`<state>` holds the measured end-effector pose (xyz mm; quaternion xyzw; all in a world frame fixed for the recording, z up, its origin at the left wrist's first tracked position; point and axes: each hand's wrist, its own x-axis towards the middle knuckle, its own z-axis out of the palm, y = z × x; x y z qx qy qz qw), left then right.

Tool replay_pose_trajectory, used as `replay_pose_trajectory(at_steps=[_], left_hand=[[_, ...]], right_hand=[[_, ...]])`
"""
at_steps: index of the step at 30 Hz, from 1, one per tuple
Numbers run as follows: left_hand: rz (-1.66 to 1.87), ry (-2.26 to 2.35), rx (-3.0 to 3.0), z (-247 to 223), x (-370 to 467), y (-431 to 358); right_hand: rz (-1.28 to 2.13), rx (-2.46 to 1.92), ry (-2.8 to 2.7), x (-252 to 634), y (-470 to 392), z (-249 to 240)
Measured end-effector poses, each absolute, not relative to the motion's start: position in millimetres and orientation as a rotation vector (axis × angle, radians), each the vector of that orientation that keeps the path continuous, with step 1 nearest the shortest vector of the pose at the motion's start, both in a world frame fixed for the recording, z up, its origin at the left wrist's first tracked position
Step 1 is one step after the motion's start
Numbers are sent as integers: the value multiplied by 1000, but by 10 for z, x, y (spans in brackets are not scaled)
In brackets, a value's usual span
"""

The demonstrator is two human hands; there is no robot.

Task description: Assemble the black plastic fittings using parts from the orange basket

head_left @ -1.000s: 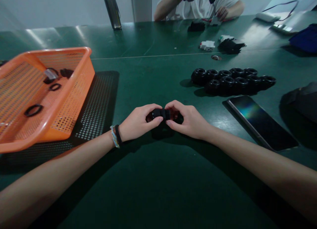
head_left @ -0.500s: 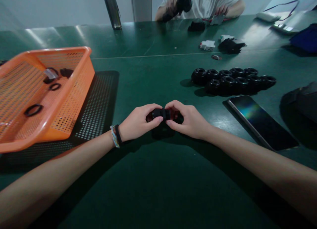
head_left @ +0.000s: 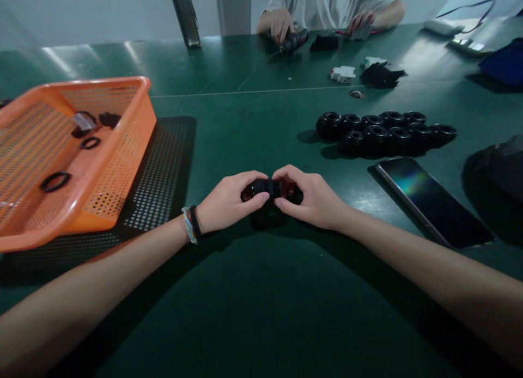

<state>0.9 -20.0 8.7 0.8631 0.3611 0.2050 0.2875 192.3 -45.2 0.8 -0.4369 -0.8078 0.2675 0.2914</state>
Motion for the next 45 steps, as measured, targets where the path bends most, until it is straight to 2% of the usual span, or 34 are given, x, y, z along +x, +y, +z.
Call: replay_pose_trajectory(at_steps=[45], left_hand=[[566, 953, 2284, 72, 9, -196]], right_hand=[[724, -1162, -2151, 1919, -452, 14]])
